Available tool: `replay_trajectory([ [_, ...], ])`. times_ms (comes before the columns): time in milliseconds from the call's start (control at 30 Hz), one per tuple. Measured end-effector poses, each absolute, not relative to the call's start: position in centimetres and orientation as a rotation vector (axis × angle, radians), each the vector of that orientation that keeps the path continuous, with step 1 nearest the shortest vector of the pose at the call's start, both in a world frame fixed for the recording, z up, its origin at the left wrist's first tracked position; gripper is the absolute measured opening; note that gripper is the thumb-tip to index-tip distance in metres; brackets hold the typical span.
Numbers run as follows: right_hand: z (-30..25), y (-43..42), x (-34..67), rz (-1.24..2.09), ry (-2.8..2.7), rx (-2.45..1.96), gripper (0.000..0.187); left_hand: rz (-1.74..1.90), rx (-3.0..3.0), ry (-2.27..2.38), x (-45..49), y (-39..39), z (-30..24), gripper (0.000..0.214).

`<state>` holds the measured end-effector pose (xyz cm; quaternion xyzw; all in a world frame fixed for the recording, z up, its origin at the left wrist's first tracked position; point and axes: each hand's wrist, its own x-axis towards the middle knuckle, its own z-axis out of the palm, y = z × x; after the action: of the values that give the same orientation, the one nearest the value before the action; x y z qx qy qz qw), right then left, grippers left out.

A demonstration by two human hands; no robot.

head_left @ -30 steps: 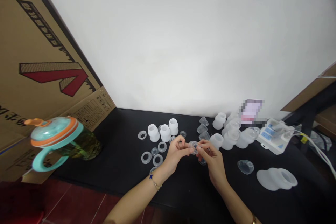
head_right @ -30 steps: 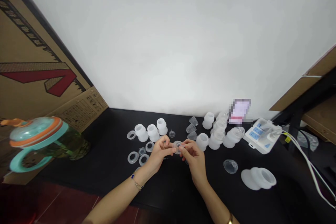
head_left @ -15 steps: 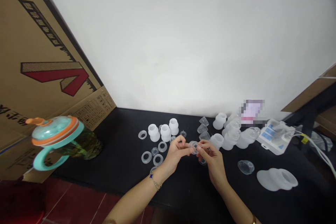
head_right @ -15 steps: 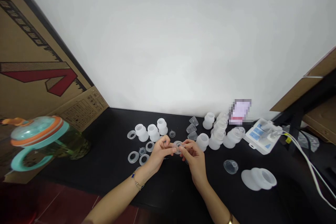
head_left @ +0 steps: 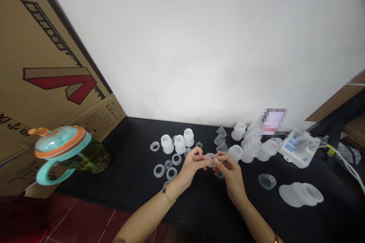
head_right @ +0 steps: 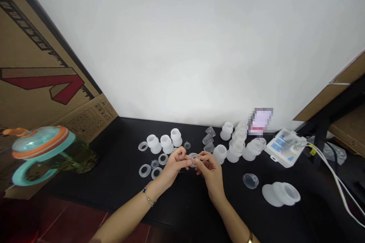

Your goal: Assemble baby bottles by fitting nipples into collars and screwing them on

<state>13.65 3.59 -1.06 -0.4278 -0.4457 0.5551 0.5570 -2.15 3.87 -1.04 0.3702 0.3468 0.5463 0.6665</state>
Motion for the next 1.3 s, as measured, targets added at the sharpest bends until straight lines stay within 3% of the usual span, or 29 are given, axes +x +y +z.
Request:
replay_trajectory([
  [1000, -1.02, 3.72, 13.51, 1.324, -1.003, -1.064, 0.032, 1.257, 0.804, 0.852, -2.13, 3.89, -0.66, 0.047],
  [1300, -1.06, 3.84, 13.36, 1.492, -1.032, -1.026, 0.035, 1.244, 0.612, 0.834, -2.16, 4.00, -0.72, 0.041],
])
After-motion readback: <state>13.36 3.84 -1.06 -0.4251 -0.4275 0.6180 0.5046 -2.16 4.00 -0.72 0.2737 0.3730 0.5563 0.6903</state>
